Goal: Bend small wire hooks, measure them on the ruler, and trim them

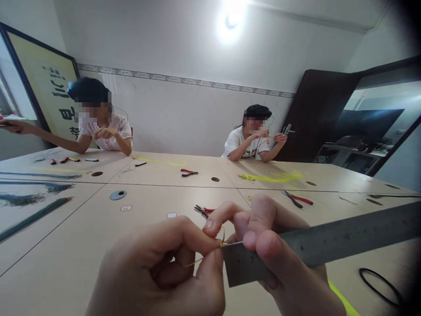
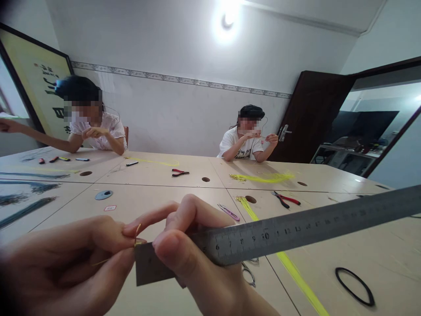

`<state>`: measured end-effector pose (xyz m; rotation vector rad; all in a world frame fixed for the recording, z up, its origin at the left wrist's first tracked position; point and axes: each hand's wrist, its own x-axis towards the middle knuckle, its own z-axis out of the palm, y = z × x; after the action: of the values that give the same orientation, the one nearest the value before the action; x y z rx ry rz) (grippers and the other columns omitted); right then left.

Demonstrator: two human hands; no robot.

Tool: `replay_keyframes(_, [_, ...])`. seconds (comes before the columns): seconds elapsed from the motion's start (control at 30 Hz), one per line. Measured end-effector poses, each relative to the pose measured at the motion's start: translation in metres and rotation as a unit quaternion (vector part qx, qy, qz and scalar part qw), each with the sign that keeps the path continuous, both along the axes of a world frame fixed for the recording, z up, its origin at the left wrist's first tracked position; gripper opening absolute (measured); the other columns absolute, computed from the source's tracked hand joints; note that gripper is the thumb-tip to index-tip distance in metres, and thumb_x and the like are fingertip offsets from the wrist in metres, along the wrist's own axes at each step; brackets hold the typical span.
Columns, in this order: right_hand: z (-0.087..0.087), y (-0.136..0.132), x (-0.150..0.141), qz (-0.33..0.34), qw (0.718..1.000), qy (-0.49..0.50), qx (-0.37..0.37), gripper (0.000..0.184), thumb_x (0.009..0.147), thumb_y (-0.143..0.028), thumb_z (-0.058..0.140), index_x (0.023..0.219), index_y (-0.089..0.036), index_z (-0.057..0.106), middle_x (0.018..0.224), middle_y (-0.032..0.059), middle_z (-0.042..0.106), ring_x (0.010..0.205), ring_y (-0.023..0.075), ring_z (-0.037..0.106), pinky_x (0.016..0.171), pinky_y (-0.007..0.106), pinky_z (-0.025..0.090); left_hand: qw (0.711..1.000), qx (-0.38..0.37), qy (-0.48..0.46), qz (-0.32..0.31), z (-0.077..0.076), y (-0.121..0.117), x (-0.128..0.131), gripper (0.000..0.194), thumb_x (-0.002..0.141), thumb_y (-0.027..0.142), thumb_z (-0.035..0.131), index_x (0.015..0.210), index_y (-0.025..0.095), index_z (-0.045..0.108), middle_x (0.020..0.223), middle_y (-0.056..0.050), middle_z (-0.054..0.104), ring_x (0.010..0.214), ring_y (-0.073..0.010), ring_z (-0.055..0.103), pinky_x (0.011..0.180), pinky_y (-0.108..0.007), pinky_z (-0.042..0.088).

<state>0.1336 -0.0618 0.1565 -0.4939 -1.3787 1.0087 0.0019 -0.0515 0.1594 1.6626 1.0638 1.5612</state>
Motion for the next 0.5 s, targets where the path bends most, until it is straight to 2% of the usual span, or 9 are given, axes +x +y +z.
replay_keyframes(0.17, [0.0010,-0.0007,-0.0008,-0.009,1.000,0.002,-0.005,0.028,0.087,-0.040,0.060,0.068,-0.022,0.051,0.072,-0.0020,0.060,0.048,0.0075,0.042,0.044,0.022,0.031,1.000,0.004,0.020,0.003,-0.0006,0.0007,-0.0023,0.019,0.063,0.027,0.048,0.046,0.024,0.054,0.046,0.009,0.023,0.041,-0.0064,0.020,0.040,-0.024,0.013])
replay_keyframes(0.37, [0.0020,-0.0021,-0.0012,-0.012,1.000,-0.003,-0.017,0.028,0.086,-0.040,0.060,0.067,-0.022,0.051,0.082,-0.0008,0.067,0.049,0.0080,0.043,0.045,0.024,0.031,1.000,0.004,0.011,-0.009,-0.0006,0.0011,-0.0032,0.019,0.063,0.026,0.049,0.045,0.024,0.055,0.045,0.009,0.023,0.040,-0.0060,0.018,0.039,-0.023,0.012])
replay_keyframes(0.5, [0.0011,-0.0005,-0.0014,-0.008,1.000,0.001,-0.019,0.027,0.086,-0.040,0.061,0.068,-0.022,0.052,0.079,-0.0015,0.066,0.050,0.0084,0.044,0.045,0.023,0.031,1.000,-0.001,-0.001,-0.003,-0.0002,0.0008,-0.0014,0.019,0.063,0.027,0.049,0.045,0.024,0.054,0.045,0.009,0.022,0.041,-0.0061,0.017,0.040,-0.023,0.011])
